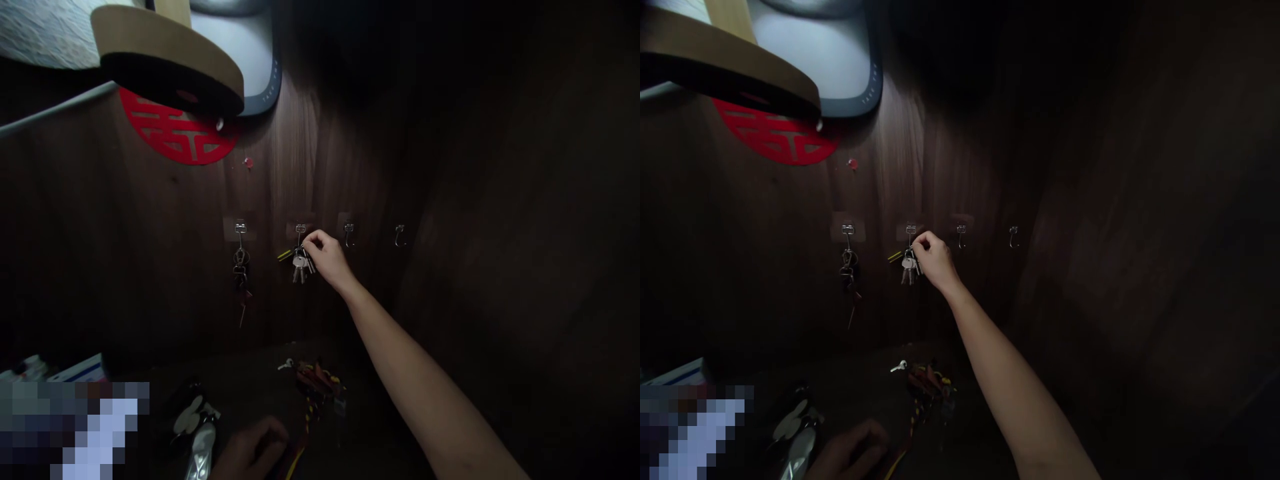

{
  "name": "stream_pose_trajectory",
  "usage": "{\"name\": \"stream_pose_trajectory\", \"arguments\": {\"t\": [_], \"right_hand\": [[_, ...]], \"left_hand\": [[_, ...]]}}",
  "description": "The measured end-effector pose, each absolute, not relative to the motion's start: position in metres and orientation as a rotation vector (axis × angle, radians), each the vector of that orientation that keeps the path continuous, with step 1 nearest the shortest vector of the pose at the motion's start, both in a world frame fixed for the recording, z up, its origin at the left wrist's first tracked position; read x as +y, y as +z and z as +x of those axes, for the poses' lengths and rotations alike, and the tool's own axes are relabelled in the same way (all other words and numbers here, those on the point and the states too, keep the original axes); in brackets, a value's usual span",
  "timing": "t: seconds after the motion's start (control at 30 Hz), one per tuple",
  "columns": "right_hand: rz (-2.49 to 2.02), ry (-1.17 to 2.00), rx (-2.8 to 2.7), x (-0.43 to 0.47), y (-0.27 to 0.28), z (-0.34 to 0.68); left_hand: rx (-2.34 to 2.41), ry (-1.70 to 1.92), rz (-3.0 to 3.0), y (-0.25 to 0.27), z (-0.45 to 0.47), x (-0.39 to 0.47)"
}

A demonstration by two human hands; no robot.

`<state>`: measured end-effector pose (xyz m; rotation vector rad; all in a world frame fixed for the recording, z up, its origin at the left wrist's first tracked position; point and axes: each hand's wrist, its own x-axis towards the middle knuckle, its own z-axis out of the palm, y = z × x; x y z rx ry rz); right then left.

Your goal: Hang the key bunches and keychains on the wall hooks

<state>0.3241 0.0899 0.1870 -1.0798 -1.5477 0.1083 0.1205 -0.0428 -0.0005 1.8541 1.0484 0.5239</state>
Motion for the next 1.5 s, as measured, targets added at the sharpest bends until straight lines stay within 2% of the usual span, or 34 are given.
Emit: {"name": "stream_pose_trajectory", "arguments": {"t": [0.13,0.33,0.7,1.03,1.2,1.5], "right_hand": [[-1.058,0.19,-1.495,0.089,0.178,0.323],[-0.93,0.526,-1.32,0.072,0.153,0.317],[-1.085,0.781,-1.464,0.027,0.058,0.325],[-1.294,0.684,-1.449,0.001,0.006,0.354],[-1.401,0.574,-1.549,0.004,-0.002,0.361],[-1.468,0.598,-1.708,0.003,-0.004,0.363]], "left_hand": [[1.019,0.506,1.86,-0.001,0.12,-0.042],[1.005,0.529,1.913,0.001,0.119,-0.043],[0.948,0.556,2.055,-0.002,0.114,-0.046],[0.96,0.528,2.133,-0.003,0.117,-0.047],[1.066,0.47,2.218,-0.002,0.121,-0.051],[1.217,0.401,2.297,0.007,0.113,-0.046]]}}
